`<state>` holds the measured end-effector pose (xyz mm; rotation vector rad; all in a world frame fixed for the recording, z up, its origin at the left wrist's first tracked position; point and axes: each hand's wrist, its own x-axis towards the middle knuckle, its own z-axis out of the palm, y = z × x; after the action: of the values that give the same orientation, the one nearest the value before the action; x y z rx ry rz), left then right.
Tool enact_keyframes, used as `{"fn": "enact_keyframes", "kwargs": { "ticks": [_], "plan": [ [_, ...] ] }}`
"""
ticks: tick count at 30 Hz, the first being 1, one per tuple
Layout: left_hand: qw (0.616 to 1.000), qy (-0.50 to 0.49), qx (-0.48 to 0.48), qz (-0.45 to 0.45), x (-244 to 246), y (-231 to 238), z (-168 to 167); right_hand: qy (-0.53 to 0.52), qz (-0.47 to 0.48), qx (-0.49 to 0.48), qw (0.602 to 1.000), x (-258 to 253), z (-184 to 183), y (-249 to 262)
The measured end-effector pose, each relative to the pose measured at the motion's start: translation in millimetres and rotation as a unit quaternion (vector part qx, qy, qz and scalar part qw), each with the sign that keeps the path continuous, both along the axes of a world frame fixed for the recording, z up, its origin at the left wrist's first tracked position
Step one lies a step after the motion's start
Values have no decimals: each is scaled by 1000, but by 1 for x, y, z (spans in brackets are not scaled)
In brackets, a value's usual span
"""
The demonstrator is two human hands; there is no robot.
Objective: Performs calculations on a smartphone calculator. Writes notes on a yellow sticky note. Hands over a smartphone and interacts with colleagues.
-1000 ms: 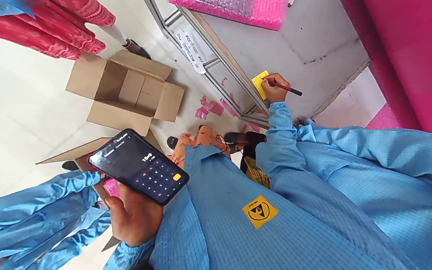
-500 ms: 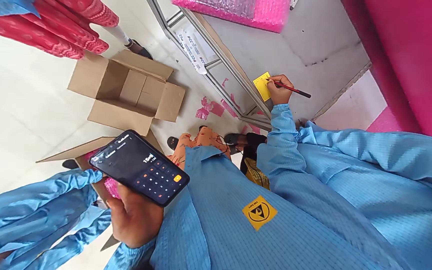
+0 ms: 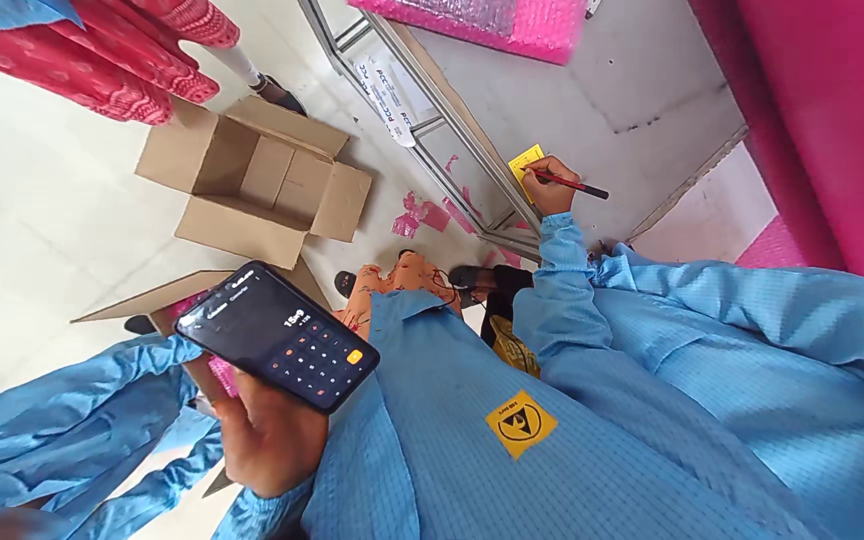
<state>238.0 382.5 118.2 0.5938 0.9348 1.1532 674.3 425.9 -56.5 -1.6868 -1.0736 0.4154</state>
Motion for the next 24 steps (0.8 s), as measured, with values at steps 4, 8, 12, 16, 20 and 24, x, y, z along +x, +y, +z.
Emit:
{"fn": "enact_keyframes", "kwargs": {
  "ticks": [4,8,12,16,20,24],
  "plan": [
    [1000,10,3,7,2,1,2,-18,0,3,1000,-1,-3,0],
    [1000,10,2,-8,2,2,1,-32,-10,-14,999,-2,2,0],
    [1000,23,-2,1,1,1,-1,-26,-9,-23,999,-3,5,1],
    [1000,12,0,5,2,2,0,-24,-14,-15,1000,-1,2,0],
    [1000,19,2,3,1,1,-2,-29,-10,-14,999,0,1,0],
    [1000,15,-1,5,0,0,-1,-26,-12,-15,999,-2,1,0]
  ]
}}
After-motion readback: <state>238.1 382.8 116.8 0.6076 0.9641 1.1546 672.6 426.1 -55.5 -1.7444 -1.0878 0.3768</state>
